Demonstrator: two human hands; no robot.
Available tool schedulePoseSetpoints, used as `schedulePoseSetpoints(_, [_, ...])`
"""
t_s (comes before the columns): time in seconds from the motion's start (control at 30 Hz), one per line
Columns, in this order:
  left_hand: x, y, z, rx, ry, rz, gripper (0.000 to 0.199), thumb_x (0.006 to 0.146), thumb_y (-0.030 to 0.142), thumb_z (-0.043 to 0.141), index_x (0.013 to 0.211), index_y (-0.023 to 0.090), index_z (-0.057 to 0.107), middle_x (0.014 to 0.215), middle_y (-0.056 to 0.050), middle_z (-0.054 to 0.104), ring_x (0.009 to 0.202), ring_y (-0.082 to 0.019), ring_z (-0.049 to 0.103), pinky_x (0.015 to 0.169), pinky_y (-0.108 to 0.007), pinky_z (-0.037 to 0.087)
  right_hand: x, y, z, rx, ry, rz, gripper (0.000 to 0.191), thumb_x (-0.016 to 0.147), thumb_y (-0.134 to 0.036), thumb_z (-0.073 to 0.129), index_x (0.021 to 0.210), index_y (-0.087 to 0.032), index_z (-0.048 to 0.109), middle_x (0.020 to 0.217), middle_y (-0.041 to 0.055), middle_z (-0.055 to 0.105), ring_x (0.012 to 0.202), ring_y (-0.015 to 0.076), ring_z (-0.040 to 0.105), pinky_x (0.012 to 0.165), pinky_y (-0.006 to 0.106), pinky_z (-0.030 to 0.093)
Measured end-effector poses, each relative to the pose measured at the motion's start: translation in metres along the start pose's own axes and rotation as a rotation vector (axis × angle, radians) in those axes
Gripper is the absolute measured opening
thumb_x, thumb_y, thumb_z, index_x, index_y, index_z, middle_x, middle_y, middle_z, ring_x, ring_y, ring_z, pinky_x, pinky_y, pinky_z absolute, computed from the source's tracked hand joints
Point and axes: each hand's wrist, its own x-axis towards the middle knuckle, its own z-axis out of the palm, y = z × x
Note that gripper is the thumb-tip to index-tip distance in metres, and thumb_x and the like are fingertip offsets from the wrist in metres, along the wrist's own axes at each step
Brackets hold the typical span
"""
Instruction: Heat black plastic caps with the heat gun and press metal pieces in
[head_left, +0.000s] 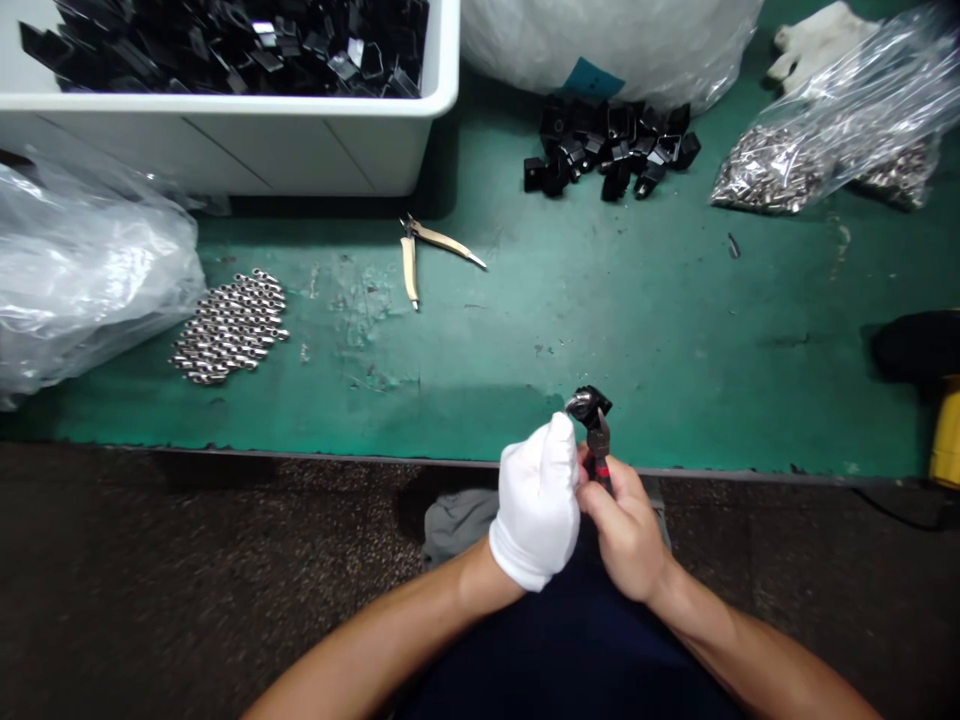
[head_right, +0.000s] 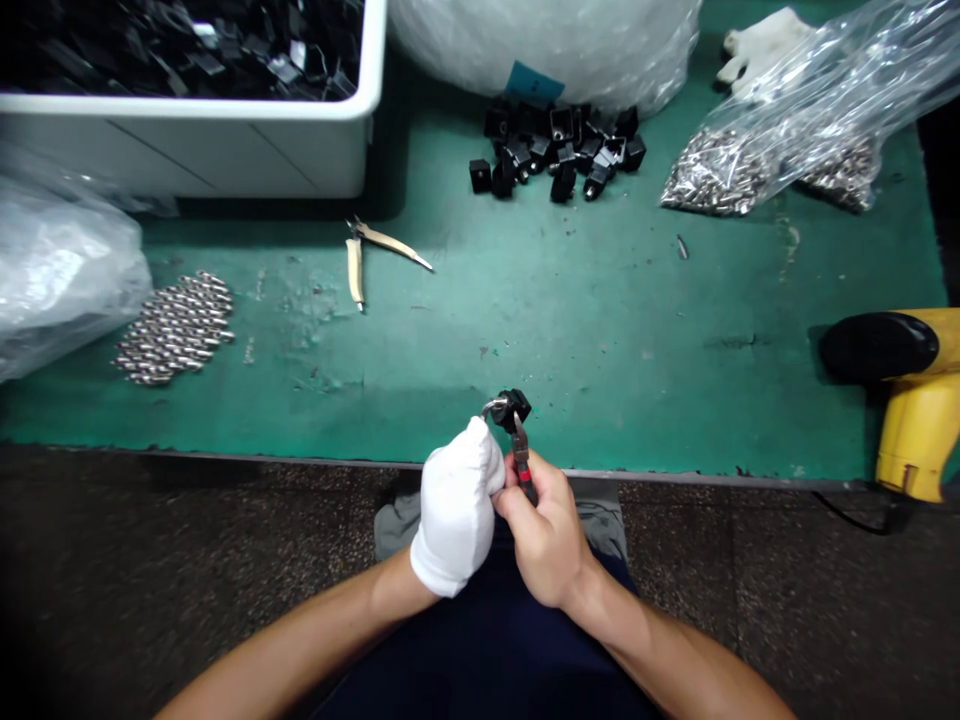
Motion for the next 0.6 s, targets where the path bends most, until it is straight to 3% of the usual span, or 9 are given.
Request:
schedulePoseSetpoints(0.13, [-0.001,-0.003,-0.006,0.009,-0.042,-0.012,0.044,0.103,0.036,0.038,0.062,0.02,0.046,0.056,0.002,0.044,0.051,-0.011,0.036,0.053,-0.028,0.028,0.0,0.001,-0.007,-0.101,-0.042,-0.013,0.014,0.086,-0.023,0.045,0.073,-0.022,0.039,0.069,-0.0034,0.04,0.065,0.0138,0.038,0.06,0.027,0.034])
schedulePoseSetpoints(0.3, [0.0,-0.003,-0.018,-0.017,-0.176,-0.018,0.043,0.103,0.039,0.039,0.065,0.02,0.044,0.056,0.003,0.041,0.052,-0.011,0.034,0.051,-0.027,0.028,0.0,-0.005,-0.037,-0.32,-0.139,-0.03,0.014,0.087,-0.02,0.047,0.075,-0.022,0.039,0.067,-0.005,0.038,0.063,0.0129,0.035,0.058,0.028,0.029])
schedulePoseSetpoints(0.6, [0.018,0.022,-0.039,0.161,-0.497,0.036,0.046,0.104,0.041,0.034,0.064,0.02,0.036,0.061,0.004,0.036,0.057,-0.01,0.03,0.052,-0.025,0.028,0.006,-0.021,-0.088,-0.763,-0.291,-0.077,0.023,0.086,-0.017,0.05,0.074,-0.023,0.032,0.065,-0.0056,0.039,0.06,0.0137,0.036,0.059,0.031,0.024])
